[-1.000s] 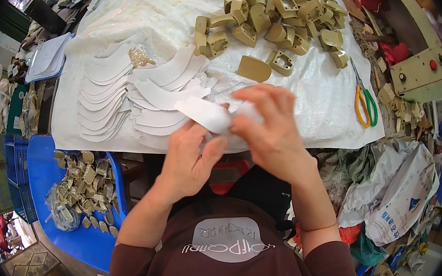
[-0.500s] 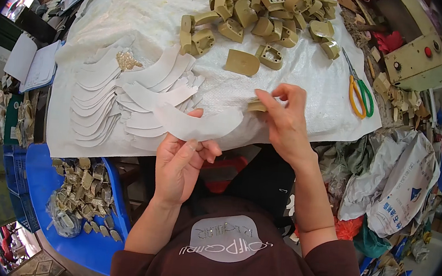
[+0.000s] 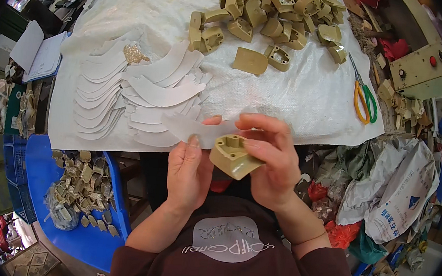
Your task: The person repeatedly picks up beige plastic shoe components and white insole inserts from a table. They align the insole with the plastic part and press them together by hand. The assembled units are placed into a blue bin to the left. The process is repeated continuously throughout the clip.
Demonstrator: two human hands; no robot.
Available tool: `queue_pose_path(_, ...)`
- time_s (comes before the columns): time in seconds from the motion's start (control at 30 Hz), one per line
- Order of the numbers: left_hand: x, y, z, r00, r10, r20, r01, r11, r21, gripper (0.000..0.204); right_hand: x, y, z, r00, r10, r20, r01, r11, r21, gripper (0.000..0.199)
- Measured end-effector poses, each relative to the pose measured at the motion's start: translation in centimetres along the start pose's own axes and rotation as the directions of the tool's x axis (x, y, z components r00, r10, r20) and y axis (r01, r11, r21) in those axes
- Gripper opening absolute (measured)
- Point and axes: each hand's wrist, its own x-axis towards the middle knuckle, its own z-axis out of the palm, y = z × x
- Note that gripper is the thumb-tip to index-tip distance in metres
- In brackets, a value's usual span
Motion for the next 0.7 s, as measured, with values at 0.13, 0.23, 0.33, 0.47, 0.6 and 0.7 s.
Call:
queue_pose_path(0.13, -0.4, 0.5, 0.0, 0.995, 0.002, 0.1, -0.002, 1.0, -0.007, 0.041, -0.6, 1.3, 0.9, 0.993, -0.114, -0.039, 0.114, 0.993, -0.003, 0.046)
queue_pose_path(0.23, -0.5, 0.6, 0.1, 0.993, 0.025, 0.114, -0.025, 1.0, -0.004, 0.041, -0.7, 1.3, 0.9, 0.992, -0.124, -0.028, 0.124, 0.992, -0.004, 0.048)
queue_pose_path(0.33, -0.6, 0.5, 0.0, 0.993, 0.028, 0.111, -0.029, 1.0, 0.011, 0.041, -0.8, 1.6, 1.1, 0.991, -0.134, -0.027, 0.134, 0.991, -0.018, 0.049)
queue_pose_path(0.47, -0.7, 0.5, 0.5, 0.998, 0.023, 0.066, -0.028, 0.996, 0.085, 0.042, -1.2, 1.8, 1.2, 0.992, -0.115, -0.058, 0.114, 0.993, -0.025, 0.046)
queue_pose_path(0.6, -1.3, 0.8, 0.7, 1.0, 0.014, 0.007, -0.016, 0.95, 0.312, 0.044, -0.7, 1.8, 1.8, 0.976, -0.195, -0.095, 0.181, 0.974, -0.138, 0.046)
queue_pose_path(0.7, -1.1, 0.9, 0.5, 0.994, 0.101, 0.043, -0.11, 0.902, 0.417, 0.041, -0.3, 1.4, 1.4, 0.981, -0.193, -0.033, 0.179, 0.951, -0.252, 0.045)
